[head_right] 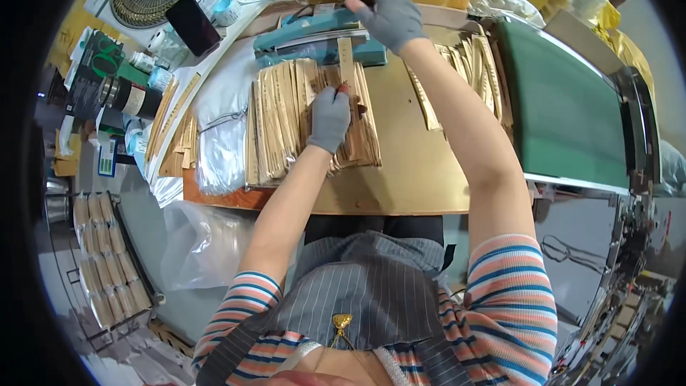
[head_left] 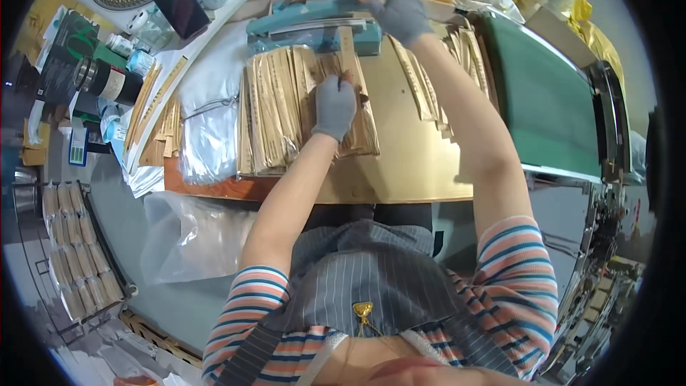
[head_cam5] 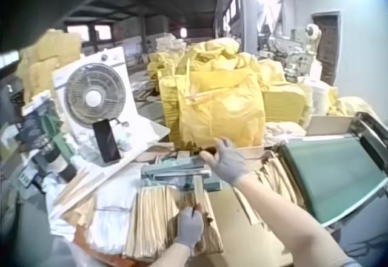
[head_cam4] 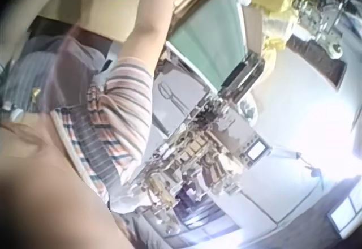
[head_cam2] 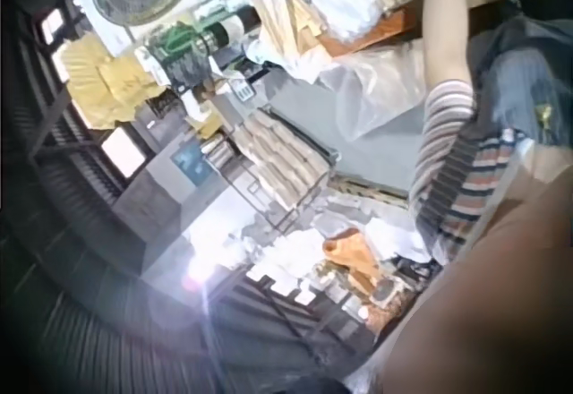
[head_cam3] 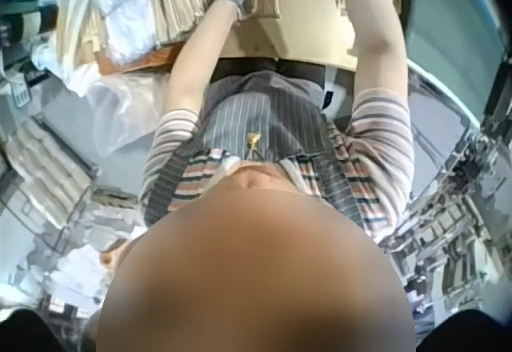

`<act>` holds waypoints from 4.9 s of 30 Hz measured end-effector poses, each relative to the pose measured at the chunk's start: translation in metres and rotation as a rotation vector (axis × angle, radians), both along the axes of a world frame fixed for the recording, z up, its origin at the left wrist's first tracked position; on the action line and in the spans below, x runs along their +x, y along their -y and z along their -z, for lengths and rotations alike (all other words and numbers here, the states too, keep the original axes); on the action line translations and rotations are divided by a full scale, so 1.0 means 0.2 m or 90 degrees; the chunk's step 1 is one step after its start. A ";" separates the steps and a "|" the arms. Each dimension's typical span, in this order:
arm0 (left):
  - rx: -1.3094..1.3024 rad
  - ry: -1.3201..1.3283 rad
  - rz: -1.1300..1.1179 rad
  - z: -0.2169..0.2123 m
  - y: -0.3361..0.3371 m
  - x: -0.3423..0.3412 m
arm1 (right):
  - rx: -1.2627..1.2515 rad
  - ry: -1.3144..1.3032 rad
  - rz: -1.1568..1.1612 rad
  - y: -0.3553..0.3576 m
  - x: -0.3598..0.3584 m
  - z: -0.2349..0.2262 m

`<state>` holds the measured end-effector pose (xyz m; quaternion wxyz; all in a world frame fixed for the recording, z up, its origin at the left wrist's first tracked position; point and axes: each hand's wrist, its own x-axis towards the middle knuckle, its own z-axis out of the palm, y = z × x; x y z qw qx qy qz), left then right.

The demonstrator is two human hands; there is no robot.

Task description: Bundling wooden sticks and placing them into plastic bags at an industrial packaging station.

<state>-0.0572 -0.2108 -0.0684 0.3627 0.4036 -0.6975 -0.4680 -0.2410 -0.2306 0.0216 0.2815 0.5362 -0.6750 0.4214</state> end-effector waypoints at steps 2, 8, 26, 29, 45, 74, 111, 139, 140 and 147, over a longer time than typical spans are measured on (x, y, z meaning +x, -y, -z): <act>0.088 0.017 -0.037 0.08 0.16 -0.06 | 0.288 -0.047 -0.002 0.18 0.04 0.01; 0.117 0.099 -0.027 0.15 0.31 -0.10 | 0.313 -0.028 0.006 0.30 -0.09 0.14; 0.099 0.091 -0.066 0.20 0.30 -0.11 | 0.372 0.038 0.038 0.29 -0.06 0.20; 0.045 0.114 -0.060 0.17 0.25 -0.10 | 0.381 0.061 0.070 0.26 -0.07 0.26; 0.389 -0.153 0.162 0.10 -0.02 -0.36 | 0.426 0.185 0.411 -0.60 -0.69 0.36; 0.188 -0.296 0.553 -0.30 -0.33 -0.18 | 0.109 0.718 -0.577 -1.07 0.03 -0.01; -0.301 -0.009 0.042 -0.18 -0.44 0.80 | 0.389 1.069 -0.646 -0.78 0.93 0.18; -0.221 0.104 0.361 -0.45 -0.95 0.56 | 0.130 0.286 0.020 -1.69 0.76 0.12; -0.141 0.037 0.328 -0.49 -0.86 0.50 | 0.071 0.231 -0.005 -1.60 0.74 -0.02; -0.244 0.394 0.566 -0.93 -0.36 0.11 | 0.360 0.097 0.035 -1.46 0.13 -0.43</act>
